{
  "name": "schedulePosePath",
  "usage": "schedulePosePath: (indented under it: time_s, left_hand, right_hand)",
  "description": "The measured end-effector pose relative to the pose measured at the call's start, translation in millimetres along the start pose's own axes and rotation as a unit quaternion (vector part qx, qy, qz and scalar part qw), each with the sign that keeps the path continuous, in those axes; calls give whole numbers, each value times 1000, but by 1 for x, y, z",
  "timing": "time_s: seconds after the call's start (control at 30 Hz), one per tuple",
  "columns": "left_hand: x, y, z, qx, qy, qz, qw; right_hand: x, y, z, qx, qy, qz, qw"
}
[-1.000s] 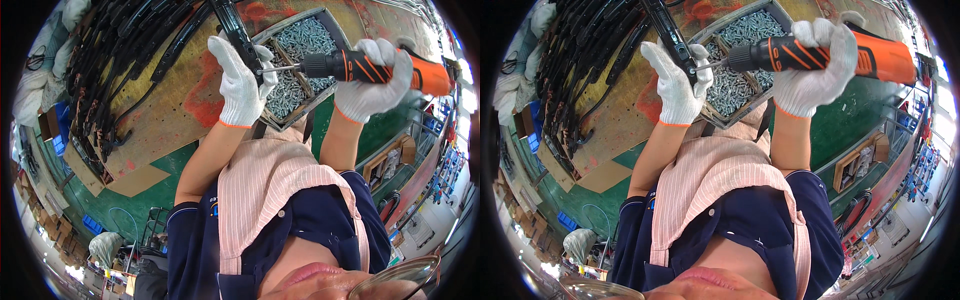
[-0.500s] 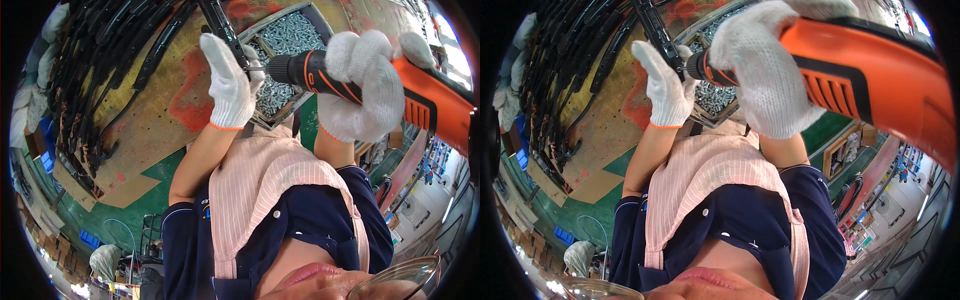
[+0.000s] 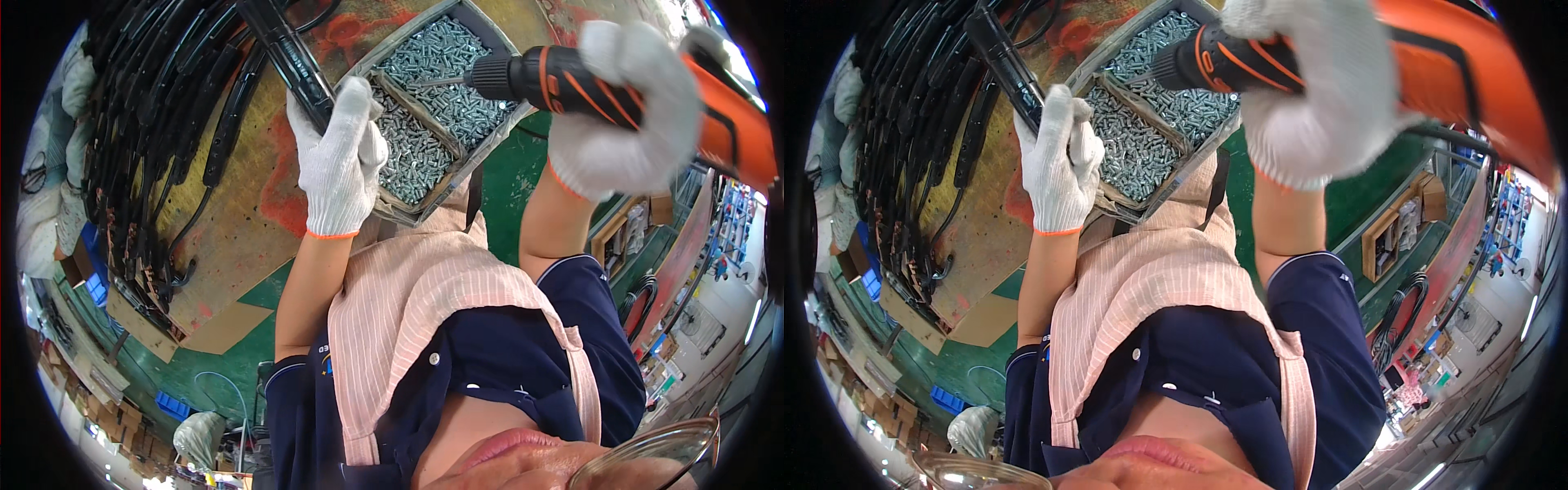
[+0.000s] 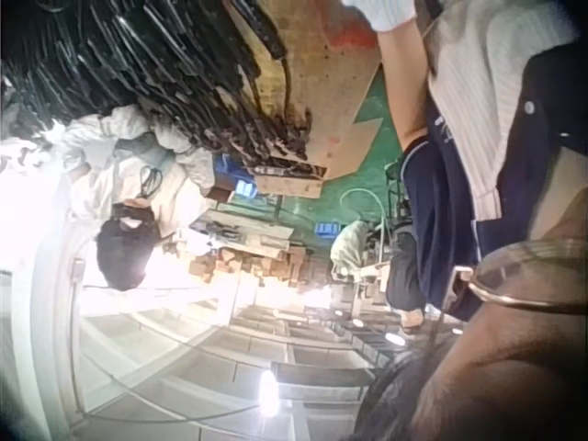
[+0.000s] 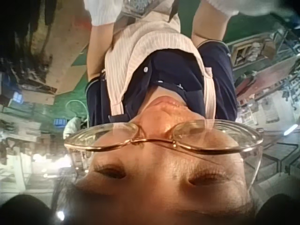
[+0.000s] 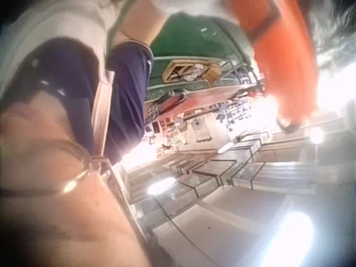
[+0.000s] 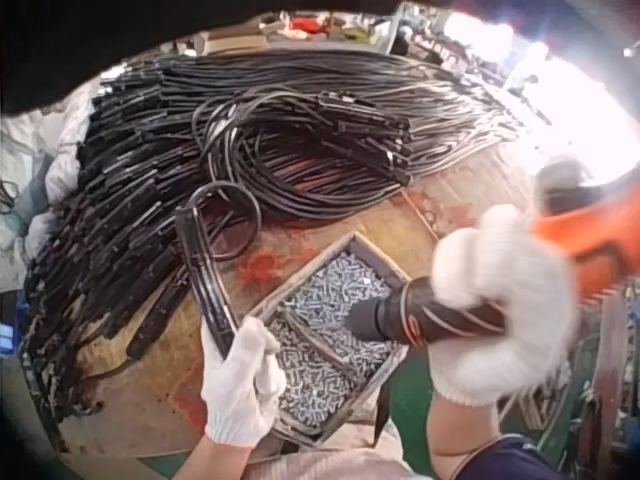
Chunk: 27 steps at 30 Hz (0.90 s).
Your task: Secure screws into the connector heads of cables using an electric screwdriver.
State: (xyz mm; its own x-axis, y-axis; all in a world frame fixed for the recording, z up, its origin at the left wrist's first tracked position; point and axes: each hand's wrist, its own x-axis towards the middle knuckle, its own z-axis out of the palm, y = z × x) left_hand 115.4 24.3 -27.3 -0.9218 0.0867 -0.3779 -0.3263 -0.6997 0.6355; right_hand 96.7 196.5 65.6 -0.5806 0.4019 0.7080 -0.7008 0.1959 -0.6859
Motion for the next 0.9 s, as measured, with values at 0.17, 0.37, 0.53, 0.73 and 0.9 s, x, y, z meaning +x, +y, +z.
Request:
schedulePosePath:
  time_s: [0.17, 0.37, 0.53, 0.73, 0.9]
  left_hand:
    - [0, 1, -1, 73, 33, 21, 997]
    - [1, -1, 0, 81, 29, 20, 996]
    - [1, 0, 0, 79, 28, 33, 996]
    - [2, -1, 6, 106, 36, 33, 993]
    - [1, -1, 8, 124, 79, 11, 989]
  right_hand:
    - [-29, 42, -39, 177, -22, 150, 972]
    - [-39, 45, -33, 129, 76, 162, 975]
    - [-38, 52, -41, 123, 24, 143, 982]
    - [-11, 38, -50, 192, 82, 171, 963]
    - [12, 27, -40, 315, 108, 221, 917]
